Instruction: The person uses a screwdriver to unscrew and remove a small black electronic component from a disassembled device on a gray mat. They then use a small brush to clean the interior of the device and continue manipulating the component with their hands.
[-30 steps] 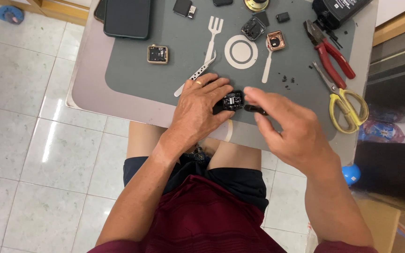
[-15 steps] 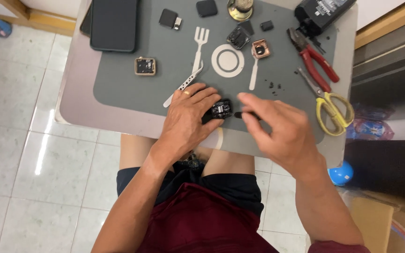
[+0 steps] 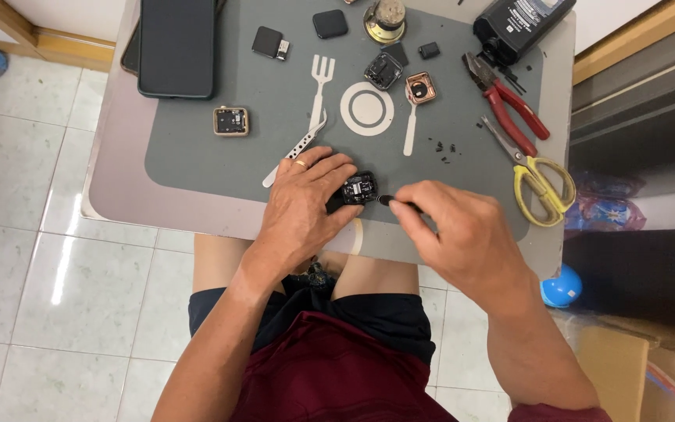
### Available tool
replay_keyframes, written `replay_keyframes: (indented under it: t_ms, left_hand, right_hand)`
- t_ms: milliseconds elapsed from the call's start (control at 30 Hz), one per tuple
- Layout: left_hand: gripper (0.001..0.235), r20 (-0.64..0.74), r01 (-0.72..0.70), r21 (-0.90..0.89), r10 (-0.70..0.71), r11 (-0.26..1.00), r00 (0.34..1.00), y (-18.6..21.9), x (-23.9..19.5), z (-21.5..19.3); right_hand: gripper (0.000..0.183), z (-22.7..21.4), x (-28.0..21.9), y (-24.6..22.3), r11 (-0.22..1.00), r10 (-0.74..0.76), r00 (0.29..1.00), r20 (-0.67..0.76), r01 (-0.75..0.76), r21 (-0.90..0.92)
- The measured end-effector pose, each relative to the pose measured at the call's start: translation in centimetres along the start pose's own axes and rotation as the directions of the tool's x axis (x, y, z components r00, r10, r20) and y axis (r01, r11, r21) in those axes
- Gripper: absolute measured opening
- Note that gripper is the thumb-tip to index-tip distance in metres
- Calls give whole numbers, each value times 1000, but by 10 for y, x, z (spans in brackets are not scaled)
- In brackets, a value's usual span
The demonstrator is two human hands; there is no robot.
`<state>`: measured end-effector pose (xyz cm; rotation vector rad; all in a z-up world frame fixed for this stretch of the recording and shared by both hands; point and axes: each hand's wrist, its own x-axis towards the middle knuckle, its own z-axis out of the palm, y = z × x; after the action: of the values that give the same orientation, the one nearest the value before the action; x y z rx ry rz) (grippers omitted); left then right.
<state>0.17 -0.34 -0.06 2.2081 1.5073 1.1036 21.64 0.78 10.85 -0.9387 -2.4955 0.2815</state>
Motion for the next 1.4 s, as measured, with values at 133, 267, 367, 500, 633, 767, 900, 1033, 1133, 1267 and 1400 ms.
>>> replay_keyframes:
  t_ms: [133, 267, 367, 500, 633, 767, 900, 1033, 1133, 1267, 1400]
  left_hand:
    - [42, 6, 2, 0, -2, 1000, 1000, 1, 0, -2]
    - [44, -3, 1, -6, -1, 1000, 1000, 0, -1, -1]
    - [46, -3, -14, 8, 14, 1000, 1000, -1, -1, 0]
    - [43, 13, 3, -2, -3, 1000, 1000, 0, 0, -2]
    - [44, 14, 5, 0, -5, 1000, 1000, -1, 0, -1]
    - [44, 1, 0, 7, 0, 1000, 1000, 0, -1, 0]
    - [44, 4, 10, -12, -10, 1000, 1000, 1, 0, -2]
    - [43, -9, -5, -11, 5, 1000, 1000, 2, 0, -3]
    - [43, -8, -3, -2, 3, 1000, 1000, 2, 0, -2]
    - [44, 35, 37, 5, -38, 999, 999, 0, 1, -2]
    - [44, 7, 10, -11, -10, 1000, 1000, 2, 0, -2]
  right_hand:
    - [13, 3, 0, 3, 998, -31, 997, -65, 27, -51]
    - [46, 3, 0, 1, 996, -56, 998, -24, 54, -69]
    - [56, 6, 1, 2, 994, -80, 996, -49, 77, -73]
    - [47, 11, -1, 5, 996, -84, 992, -92, 81, -43]
    - [49, 6, 2, -2, 993, -107, 994, -11, 107, 59]
    - [35, 9, 4, 1, 992, -119, 991, -65, 121, 21]
    - [40, 8, 5, 1, 993, -110, 992, -63, 112, 26]
    - [42, 8, 7, -2, 985, -162, 986, -36, 164, 48]
    - [31, 13, 5, 2, 992, -125, 985, -122, 121, -35]
    - [35, 9, 7, -2, 990, -132, 986, -98, 136, 32]
    - [33, 8, 7, -1, 985, -163, 983, -79, 167, 45]
